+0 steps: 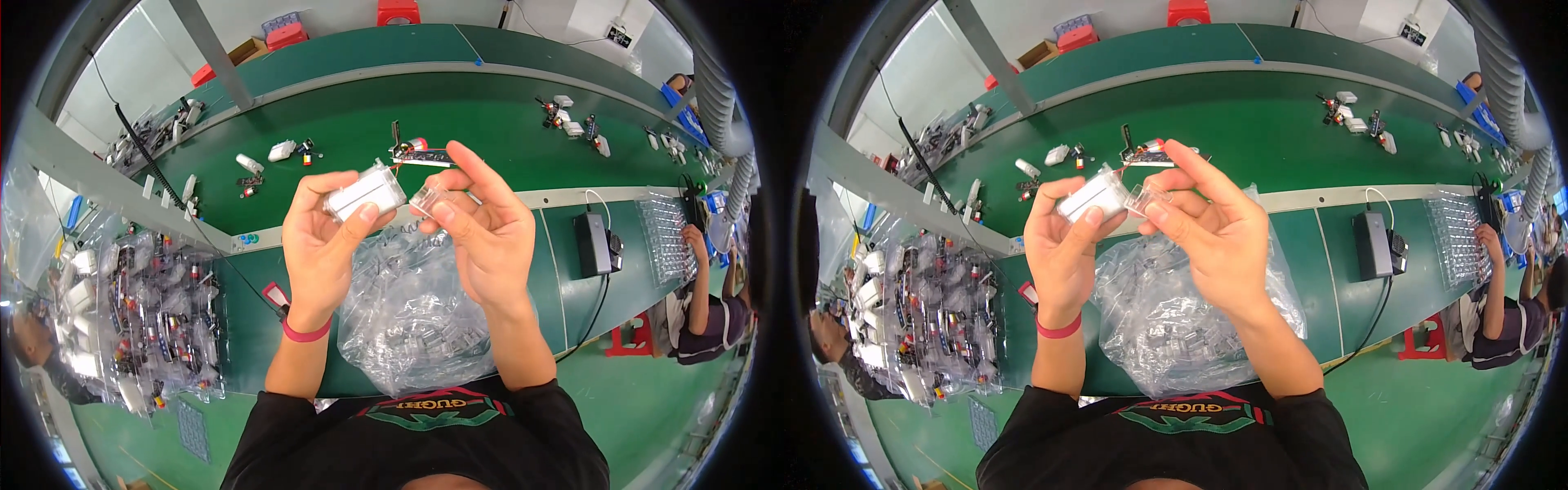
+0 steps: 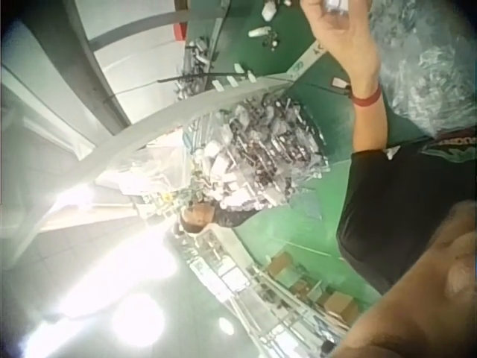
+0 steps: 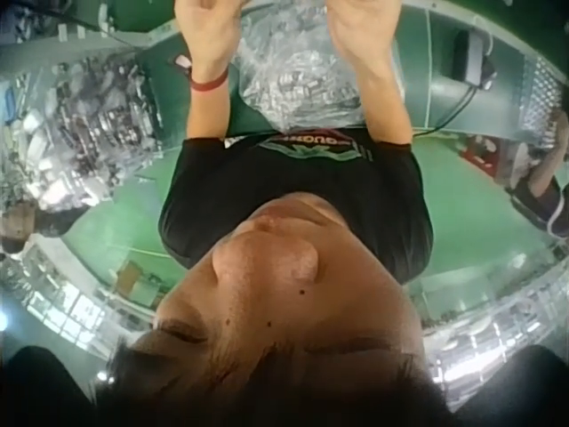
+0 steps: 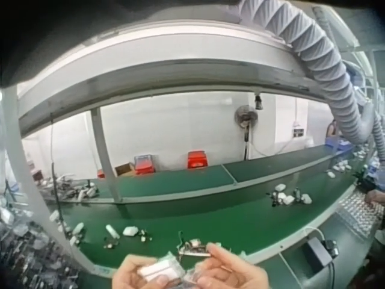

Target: The person assembles small electronic components by hand, connecting plastic housings and wiring harnesses.

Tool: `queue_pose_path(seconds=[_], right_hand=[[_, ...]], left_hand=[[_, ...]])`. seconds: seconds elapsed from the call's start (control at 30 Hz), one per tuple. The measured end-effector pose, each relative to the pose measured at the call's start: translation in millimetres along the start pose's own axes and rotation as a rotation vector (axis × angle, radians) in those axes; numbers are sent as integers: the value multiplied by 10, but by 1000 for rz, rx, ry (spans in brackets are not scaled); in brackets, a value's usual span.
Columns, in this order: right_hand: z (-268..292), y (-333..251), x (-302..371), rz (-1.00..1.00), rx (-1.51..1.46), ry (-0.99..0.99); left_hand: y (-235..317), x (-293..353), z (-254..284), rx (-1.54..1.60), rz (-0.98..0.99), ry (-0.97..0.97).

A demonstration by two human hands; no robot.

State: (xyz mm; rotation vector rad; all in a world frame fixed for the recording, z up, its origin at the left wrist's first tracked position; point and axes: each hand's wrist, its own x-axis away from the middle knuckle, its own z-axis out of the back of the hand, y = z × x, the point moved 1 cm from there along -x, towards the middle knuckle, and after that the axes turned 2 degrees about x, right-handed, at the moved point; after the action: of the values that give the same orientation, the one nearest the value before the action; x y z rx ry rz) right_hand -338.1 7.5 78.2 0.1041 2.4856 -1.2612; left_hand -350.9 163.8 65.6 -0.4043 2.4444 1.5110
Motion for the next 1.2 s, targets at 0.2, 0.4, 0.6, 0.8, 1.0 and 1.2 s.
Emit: queue_pose_path(seconds=[0.2,0.4,0.6,0.8,1.0,1.2], right_hand=[[51,160,16,226,271,27],[17,202,70,402,467,132],[12,288,109,510,573,185],[-33,329,235,312,304,138],[-79,258,328,-252,-368,83],[11,309,386,-678,-643,-12]], left_hand=[[-39,59,-30,-15,-18,-46],[-59,86,-89,14,-18,-83],[-45,106,-116,54,-30,-93],[-42,116,-75,-33,-81,-52],[15,73,-20,-186,-229,-136],[46,57,17,-262,-317,-220]])
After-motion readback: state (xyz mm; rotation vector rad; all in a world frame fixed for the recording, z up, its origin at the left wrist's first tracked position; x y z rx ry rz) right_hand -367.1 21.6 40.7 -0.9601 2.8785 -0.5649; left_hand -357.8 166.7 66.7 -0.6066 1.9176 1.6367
